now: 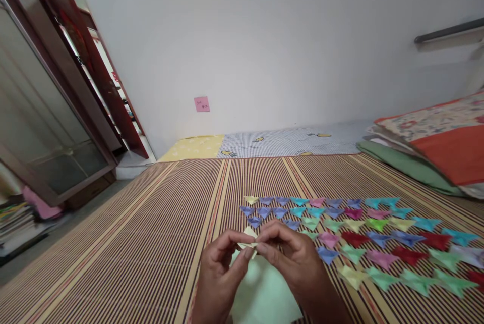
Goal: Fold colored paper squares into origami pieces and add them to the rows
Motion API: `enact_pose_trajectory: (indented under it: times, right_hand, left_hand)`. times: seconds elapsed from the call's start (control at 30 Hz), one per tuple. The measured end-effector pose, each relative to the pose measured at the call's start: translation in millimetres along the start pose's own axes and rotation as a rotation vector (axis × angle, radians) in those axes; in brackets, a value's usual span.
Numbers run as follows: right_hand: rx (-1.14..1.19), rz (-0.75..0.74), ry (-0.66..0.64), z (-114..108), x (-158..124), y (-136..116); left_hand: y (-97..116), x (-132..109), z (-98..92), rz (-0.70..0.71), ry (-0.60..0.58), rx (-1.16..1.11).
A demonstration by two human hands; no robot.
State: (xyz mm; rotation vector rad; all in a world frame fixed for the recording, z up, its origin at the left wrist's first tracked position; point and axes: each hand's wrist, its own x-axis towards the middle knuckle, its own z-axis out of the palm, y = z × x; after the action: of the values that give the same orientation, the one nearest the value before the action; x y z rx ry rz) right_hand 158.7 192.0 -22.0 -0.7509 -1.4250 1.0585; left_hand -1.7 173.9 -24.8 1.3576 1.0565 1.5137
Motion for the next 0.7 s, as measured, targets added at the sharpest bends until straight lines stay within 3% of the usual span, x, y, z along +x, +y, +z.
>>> enact_pose_trajectory:
  times: [0.27, 0.5, 0.7]
  right_hand:
    - [-0.103, -0.083, 0.012, 5.3, -3.0, -4.0]
    - [-0.181, -0.2, 0.112, 6.8, -0.3, -2.0]
    - [-0.144, -0.102, 0.11, 8.3, -1.2, 0.0]
  left_hand:
    - [4.3, 2.1, 4.1, 0.028, 0.006, 0.043]
    - [5.7, 3.6, 4.9, -0.034, 0.046, -0.037]
    - [-1.6, 5.2, 6.3, -0.08, 0.173, -0.091]
